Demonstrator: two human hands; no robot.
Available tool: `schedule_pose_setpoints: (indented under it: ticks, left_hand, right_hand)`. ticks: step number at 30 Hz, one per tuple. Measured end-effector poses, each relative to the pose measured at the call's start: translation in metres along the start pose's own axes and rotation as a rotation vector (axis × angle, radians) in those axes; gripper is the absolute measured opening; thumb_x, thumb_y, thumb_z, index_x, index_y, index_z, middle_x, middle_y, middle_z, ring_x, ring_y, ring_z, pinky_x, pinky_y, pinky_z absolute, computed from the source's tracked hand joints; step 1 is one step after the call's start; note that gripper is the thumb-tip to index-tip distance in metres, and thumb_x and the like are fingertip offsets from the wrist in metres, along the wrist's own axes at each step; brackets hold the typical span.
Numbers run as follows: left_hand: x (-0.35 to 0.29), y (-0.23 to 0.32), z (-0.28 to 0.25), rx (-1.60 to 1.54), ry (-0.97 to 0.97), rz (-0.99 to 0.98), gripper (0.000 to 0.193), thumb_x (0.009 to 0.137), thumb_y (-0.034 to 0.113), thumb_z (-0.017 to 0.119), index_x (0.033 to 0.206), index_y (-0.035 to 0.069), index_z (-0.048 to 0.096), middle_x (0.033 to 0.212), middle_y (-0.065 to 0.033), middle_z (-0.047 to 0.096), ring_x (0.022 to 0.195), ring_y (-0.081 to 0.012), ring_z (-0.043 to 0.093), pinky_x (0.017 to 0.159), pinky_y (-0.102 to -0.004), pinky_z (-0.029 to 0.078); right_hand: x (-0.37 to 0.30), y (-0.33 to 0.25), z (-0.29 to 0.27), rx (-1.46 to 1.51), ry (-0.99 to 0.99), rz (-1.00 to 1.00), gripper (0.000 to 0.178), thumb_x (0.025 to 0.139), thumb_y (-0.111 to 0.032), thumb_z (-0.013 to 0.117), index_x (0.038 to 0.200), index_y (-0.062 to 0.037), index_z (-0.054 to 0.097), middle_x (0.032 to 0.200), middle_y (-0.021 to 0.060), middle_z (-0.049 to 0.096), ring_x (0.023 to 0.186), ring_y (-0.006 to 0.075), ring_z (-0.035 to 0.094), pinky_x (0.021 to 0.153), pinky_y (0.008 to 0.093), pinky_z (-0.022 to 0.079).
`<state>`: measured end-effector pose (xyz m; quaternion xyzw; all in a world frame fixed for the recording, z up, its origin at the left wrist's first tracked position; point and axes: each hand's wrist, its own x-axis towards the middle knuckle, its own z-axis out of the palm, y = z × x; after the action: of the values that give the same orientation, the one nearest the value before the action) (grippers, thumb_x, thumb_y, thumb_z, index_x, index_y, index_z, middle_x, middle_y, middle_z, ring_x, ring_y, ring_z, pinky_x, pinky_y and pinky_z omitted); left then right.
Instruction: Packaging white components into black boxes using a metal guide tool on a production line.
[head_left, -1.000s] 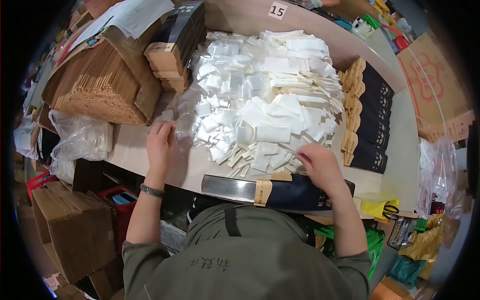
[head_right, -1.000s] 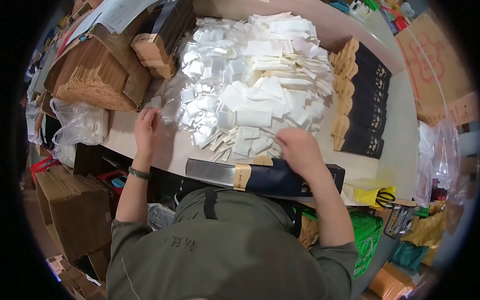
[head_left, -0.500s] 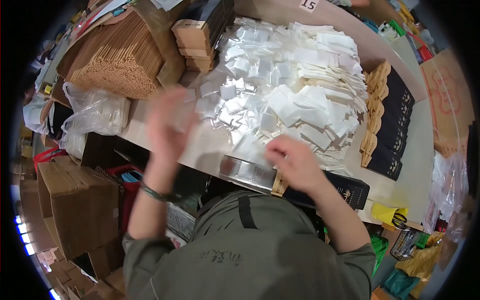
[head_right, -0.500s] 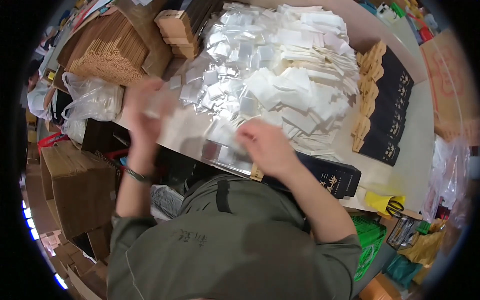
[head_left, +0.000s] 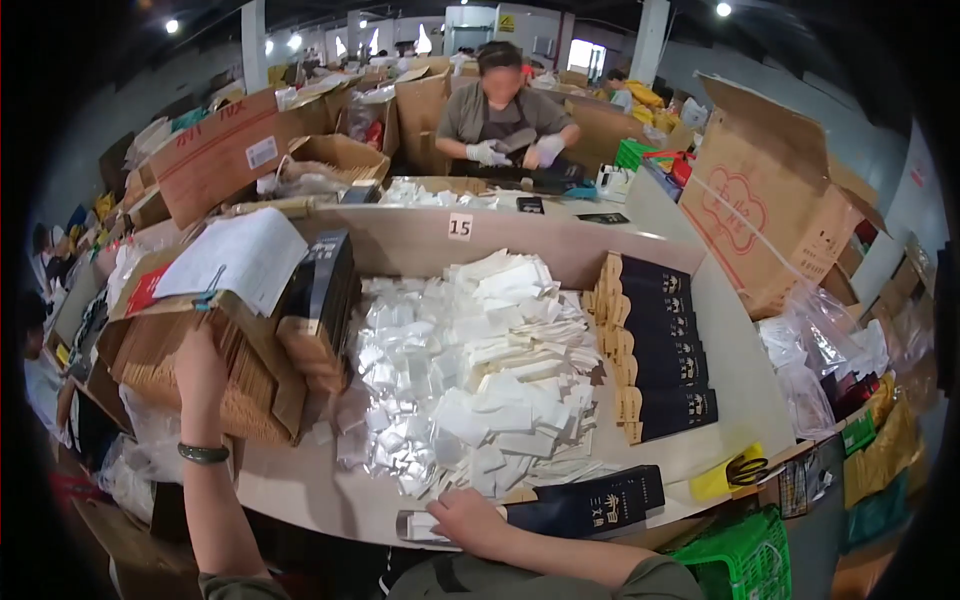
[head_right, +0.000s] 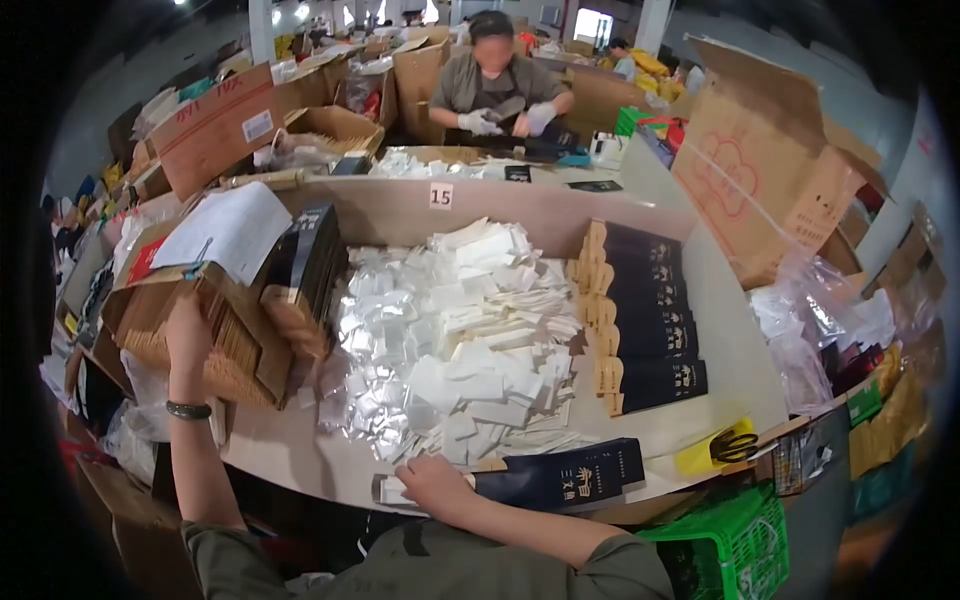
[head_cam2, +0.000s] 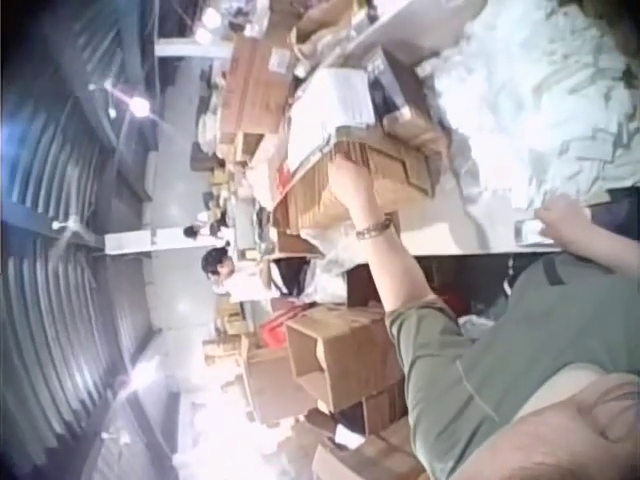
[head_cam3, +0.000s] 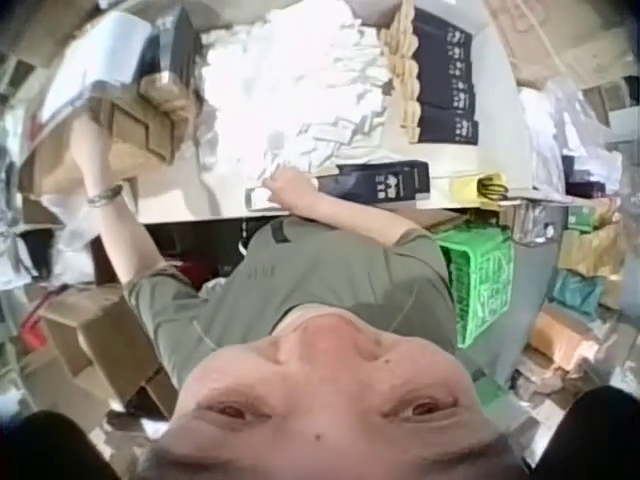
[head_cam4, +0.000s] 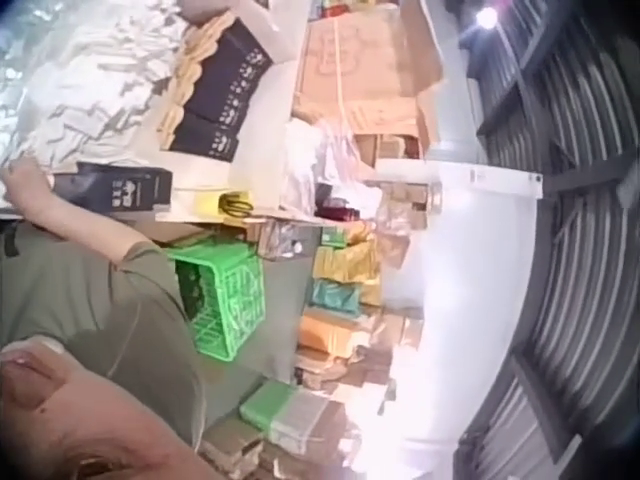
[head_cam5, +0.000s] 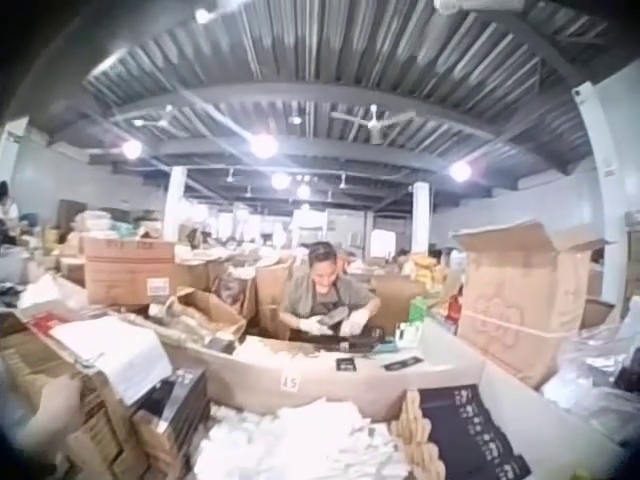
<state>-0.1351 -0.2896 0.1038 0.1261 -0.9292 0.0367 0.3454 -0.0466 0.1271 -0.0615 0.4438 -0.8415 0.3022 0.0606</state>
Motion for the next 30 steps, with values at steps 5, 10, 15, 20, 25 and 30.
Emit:
schedule_pose_setpoints:
  ticks: [5,10,15,20,25,30]
  left_hand:
    - [-0.082,-0.002,-0.026,-0.492,0.083,-0.443,0.02,0.102,0.014,0.052,0.11,-0.002,0.063,0.076,-0.0025,0.056,0.075,-0.0136,0.057,0.069,-0.0309,0.045]
    - [-0.228,0.038,-0.002,-1.073,-0.624,-0.642,0.012,0.098,0.012,0.062,0.099,0.002,0.067,0.082,0.0034,0.055,0.082,-0.007,0.05,0.076,-0.0228,0.041]
    - [-0.216,0.078,-0.017,-0.832,-1.013,-0.229,0.007,0.092,-0.001,0.063,0.096,-0.003,0.068,0.086,-0.008,0.068,0.083,-0.017,0.065,0.077,-0.0293,0.051]
    - [-0.237,0.121,-0.004,-1.011,-1.022,-0.311,0.007,0.088,-0.002,0.068,0.095,-0.003,0.069,0.086,-0.0074,0.068,0.079,-0.0165,0.066,0.075,-0.0296,0.053]
    - [-0.251,0.208,-0.009,-1.117,-0.763,-0.124,0.012,0.086,0.0,0.072,0.097,-0.001,0.069,0.091,-0.0068,0.062,0.08,-0.0171,0.065,0.072,-0.0274,0.054]
    - [-0.244,0.22,-0.007,-1.042,-0.961,-0.49,0.011,0.087,-0.002,0.068,0.098,-0.004,0.066,0.096,-0.0087,0.068,0.089,-0.0141,0.066,0.075,-0.0284,0.055]
  right_hand:
    - [-0.011,0.015,-0.044,0.012,0.096,-0.083,0.018,0.074,-0.017,0.07,0.074,-0.007,0.055,0.08,0.0109,0.056,0.077,0.0323,0.059,0.066,0.0442,0.046]
    - [-0.026,0.019,-0.087,0.059,0.062,0.081,0.028,0.073,-0.018,0.079,0.09,-0.0025,0.063,0.106,0.0154,0.064,0.098,0.0362,0.061,0.085,0.0437,0.049]
    - [-0.043,0.017,-0.087,-0.017,-0.209,0.083,0.036,0.073,-0.019,0.081,0.097,-0.0005,0.062,0.139,0.0217,0.049,0.122,0.0396,0.051,0.099,0.0472,0.044]
    - [-0.048,0.014,-0.077,0.042,-0.228,0.091,0.036,0.072,-0.019,0.081,0.096,-0.0008,0.062,0.134,0.0218,0.053,0.122,0.0392,0.052,0.099,0.0466,0.045]
    - [-0.035,0.008,-0.073,-0.017,-0.195,0.074,0.039,0.07,-0.019,0.082,0.098,-0.0014,0.061,0.132,0.0219,0.055,0.12,0.0384,0.053,0.097,0.0454,0.047]
    - [-0.033,0.008,-0.072,-0.077,-0.223,0.095,0.044,0.071,-0.018,0.08,0.105,-0.0016,0.06,0.13,0.0212,0.055,0.119,0.0374,0.054,0.098,0.0452,0.046]
